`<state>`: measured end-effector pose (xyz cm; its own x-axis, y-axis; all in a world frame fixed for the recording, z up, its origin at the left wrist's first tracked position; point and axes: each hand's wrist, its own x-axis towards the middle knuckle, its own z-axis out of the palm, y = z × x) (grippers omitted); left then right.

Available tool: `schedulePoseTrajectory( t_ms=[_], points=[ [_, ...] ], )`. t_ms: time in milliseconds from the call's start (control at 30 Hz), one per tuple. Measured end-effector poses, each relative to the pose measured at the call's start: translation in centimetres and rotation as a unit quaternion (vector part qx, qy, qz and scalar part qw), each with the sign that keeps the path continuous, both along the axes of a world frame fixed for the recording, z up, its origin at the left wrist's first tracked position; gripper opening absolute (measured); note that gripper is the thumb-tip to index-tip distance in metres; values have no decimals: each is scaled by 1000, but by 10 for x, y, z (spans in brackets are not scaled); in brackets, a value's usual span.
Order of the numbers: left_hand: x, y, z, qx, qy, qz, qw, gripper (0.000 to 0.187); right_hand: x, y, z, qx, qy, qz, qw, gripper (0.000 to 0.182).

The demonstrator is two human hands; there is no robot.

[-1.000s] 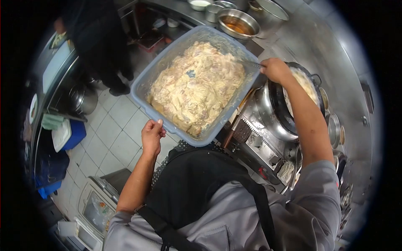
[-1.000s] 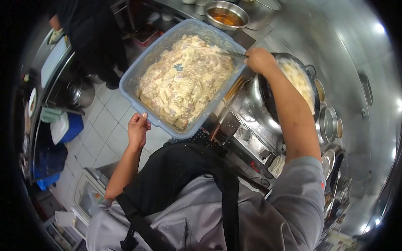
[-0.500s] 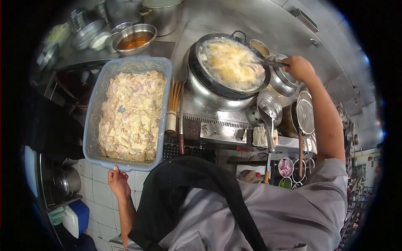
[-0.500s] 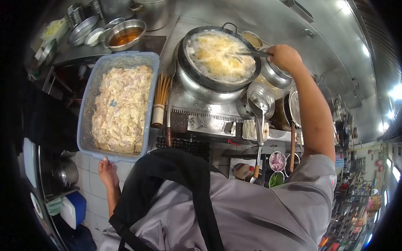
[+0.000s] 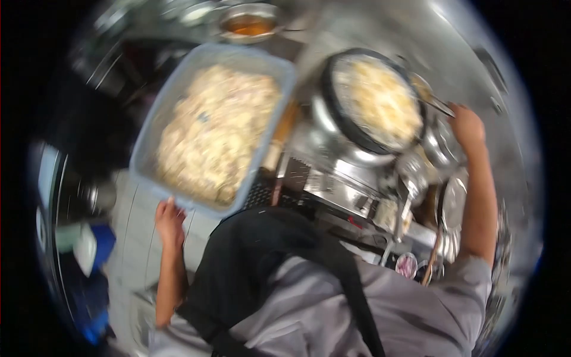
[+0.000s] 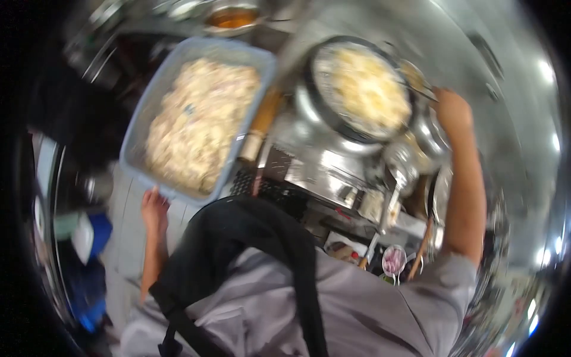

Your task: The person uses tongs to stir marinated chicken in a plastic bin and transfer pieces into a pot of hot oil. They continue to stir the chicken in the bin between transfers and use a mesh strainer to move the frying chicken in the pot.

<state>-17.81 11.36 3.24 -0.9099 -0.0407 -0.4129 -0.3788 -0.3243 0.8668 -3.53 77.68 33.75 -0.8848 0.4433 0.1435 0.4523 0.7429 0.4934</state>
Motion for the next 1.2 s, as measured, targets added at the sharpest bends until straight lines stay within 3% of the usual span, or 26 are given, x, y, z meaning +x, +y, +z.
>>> schedulePoseTrajectory(
  t_ms=[67, 133, 200, 267, 400, 533, 633, 700, 733, 800, 833, 900, 1000, 1200],
  points=[
    [0, 1, 4, 0, -1, 8, 1000, 21, -51, -44, 5, -49, 30, 76, 995, 32],
    [-1, 4, 3, -5, 0, 12, 1000, 18, -91, -93, 0, -184, 70, 169, 966, 35],
    [-2, 4, -1, 9, 4, 25, 1000, 17, -136, -142, -24, -232, 27, 252, 939, 36],
    [-3, 5, -2, 28, 10, 23, 999, 16, -176, -198, -44, -242, -55, 244, 937, 35],
    [-2, 4, -3, 27, 29, 23, 999, 17, -244, -249, -103, -136, -176, 213, 951, 28],
    [-3, 2, -6, 14, 35, 18, 999, 18, -288, -271, -135, -119, -215, 197, 949, 28],
    [-5, 1, -7, 9, 32, 15, 999, 20, -323, -273, -171, -178, -188, 165, 952, 27],
    [-5, 0, -10, 2, 30, 15, 999, 21, -341, -279, -187, -126, -349, 154, 916, 27],
    [-5, 0, -10, 10, 29, 13, 999, 21, -347, -281, -196, -126, -349, 157, 915, 27],
    [-6, -1, -10, 16, 28, 14, 999, 22, -357, -275, -220, -56, -460, 224, 858, 29],
    [-6, -1, -10, 19, 25, 13, 999, 22, -355, -269, -233, -55, -460, 225, 857, 29],
    [-6, -1, -9, 24, 24, 10, 999, 23, -344, -256, -249, -235, -187, 206, 931, 31],
    [-6, -1, -8, 20, 22, 6, 1000, 23, -320, -255, -220, -321, -122, 190, 920, 31],
    [-6, -3, -9, 22, 26, -4, 999, 22, -279, -247, -162, -326, -36, 224, 918, 29]
  ],
)
